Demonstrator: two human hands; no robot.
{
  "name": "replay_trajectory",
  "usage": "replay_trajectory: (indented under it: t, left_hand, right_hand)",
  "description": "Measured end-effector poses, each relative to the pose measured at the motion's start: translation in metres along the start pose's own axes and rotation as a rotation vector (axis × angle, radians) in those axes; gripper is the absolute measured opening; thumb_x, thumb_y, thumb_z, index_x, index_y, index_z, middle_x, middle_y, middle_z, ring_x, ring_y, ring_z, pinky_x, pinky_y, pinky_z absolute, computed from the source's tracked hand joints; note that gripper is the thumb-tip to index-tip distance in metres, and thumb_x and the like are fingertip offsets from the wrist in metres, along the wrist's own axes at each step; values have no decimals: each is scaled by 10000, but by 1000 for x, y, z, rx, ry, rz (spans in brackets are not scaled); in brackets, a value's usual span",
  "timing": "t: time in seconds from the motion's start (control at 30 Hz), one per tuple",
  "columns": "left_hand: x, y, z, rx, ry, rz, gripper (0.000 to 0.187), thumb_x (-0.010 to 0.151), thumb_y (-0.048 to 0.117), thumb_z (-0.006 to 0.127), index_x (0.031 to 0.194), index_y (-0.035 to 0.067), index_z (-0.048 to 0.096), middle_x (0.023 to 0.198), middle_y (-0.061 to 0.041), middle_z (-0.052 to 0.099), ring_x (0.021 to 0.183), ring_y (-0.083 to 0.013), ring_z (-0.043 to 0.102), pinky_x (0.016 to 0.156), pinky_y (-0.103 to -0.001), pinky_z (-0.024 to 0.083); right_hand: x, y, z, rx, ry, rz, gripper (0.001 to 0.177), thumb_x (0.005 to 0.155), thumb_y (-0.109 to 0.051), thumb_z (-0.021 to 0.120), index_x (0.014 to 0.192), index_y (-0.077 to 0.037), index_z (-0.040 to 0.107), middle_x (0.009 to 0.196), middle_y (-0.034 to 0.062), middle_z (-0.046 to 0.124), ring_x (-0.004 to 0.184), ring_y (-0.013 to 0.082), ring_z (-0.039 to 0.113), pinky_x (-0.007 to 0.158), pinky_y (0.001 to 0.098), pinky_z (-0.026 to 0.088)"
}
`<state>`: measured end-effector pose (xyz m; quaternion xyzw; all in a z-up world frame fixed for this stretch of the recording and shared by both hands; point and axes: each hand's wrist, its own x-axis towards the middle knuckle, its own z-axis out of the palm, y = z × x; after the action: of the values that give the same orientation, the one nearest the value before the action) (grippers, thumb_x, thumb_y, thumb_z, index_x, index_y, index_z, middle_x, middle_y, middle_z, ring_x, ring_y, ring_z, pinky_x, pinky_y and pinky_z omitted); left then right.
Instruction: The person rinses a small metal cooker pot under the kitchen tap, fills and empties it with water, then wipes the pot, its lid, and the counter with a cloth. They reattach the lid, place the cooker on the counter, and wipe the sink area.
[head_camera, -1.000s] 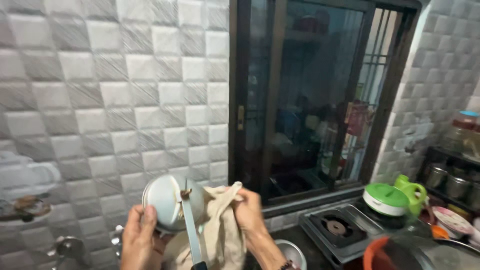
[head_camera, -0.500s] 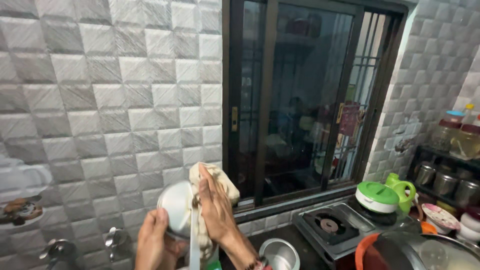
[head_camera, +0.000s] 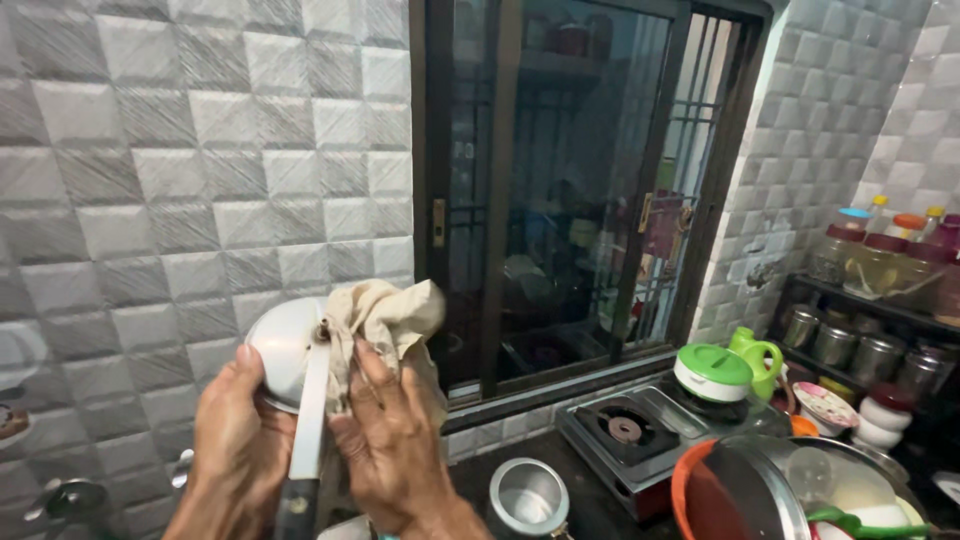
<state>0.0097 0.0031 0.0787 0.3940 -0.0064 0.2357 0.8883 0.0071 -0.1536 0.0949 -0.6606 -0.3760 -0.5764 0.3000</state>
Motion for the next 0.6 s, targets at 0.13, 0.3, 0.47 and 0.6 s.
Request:
replay_trajectory:
  t: [0.13, 0.3, 0.47, 0.6]
  left_hand:
    - [-5, -12, -6, 33, -21, 5, 352, 1090, 281, 401, 1210, -11, 557, 1158, -173, 682, 1007, -281, 690, 903, -487, 569]
    - [28, -21, -21, -42, 35, 44, 329, 1092, 276, 406, 1190, -7, 542, 1140, -183, 688, 993, -289, 705, 887, -494, 588]
    - [58, -57, -80, 84, 129, 67, 275, 1068, 282, 505, 1203, 43, 520, 1070, -191, 645, 847, -316, 664, 658, -539, 550]
    - [76, -105, -132, 143, 13, 122, 404, 830, 35, 662, 1167, 116, 454, 1018, -192, 706, 856, -284, 743, 653, -487, 649]
  right_hand:
    - [-1, 32, 13, 542, -296, 536, 479, 1063, -306, 395, 1321, 49, 586, 1289, 264, 642, 1242, 393, 619, 1066, 429, 473]
    - [-56, 33, 36, 330, -256, 174, 381, 1044, -134, 499, 1319, 112, 594, 1486, 378, 486, 1228, 495, 595, 1032, 463, 530]
    - [-75, 74, 43, 410, -157, 429, 311, 830, -22, 617, 1128, 6, 700, 1136, 206, 728, 967, 283, 733, 863, 381, 580]
    - [-44, 105, 46, 900, 111, 1192, 191, 958, -119, 600, 1117, -32, 658, 968, 94, 690, 870, 164, 649, 798, 323, 544]
